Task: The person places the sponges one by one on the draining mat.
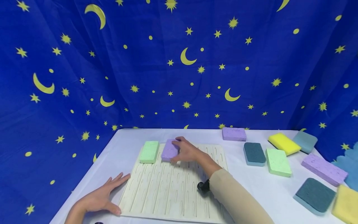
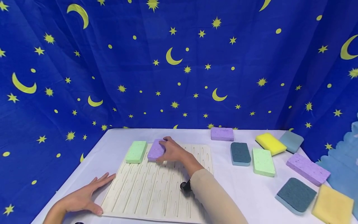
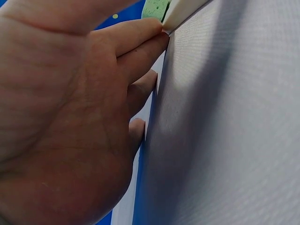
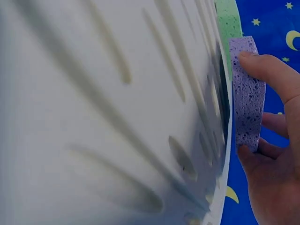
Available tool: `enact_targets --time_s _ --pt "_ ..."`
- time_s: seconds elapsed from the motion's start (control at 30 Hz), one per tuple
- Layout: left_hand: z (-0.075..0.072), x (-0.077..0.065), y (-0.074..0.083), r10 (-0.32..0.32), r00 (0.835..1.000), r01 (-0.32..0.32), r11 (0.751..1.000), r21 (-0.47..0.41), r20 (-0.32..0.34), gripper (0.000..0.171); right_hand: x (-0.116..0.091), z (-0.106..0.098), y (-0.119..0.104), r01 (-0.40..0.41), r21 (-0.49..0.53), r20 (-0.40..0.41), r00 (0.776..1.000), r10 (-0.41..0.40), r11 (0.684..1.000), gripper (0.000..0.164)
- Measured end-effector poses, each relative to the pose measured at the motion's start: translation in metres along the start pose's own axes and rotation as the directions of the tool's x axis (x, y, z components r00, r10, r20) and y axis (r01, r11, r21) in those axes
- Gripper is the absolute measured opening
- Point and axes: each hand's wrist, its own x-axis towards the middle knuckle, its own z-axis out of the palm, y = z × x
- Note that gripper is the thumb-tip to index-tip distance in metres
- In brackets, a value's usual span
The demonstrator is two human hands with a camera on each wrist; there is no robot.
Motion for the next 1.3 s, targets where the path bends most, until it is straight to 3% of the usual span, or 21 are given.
enact_targets --time_s 0.3,0.9,1.3 --pt "0.000 0.000 -0.003 -0.009 1.000 0.009 1.000 0.000 0.013 0.112 0.005 0.015 -0.008 0.035 0.011 0.015 0.999 -0.035 0.999 0.090" --pt "0.000 0.000 -0.006 0.000 1.000 0.000 1.000 -0.011 0.021 0.110 0.005 0.018 -0.013 0.052 0.001 0.001 0.999 -0.052 0.999 0.084" --pt "0.000 0.000 -0.006 -0.004 1.000 0.004 1.000 -0.003 0.010 0.112 -0.005 -0.013 -0.003 0.007 0.057 0.025 1.000 -0.008 0.998 0.081"
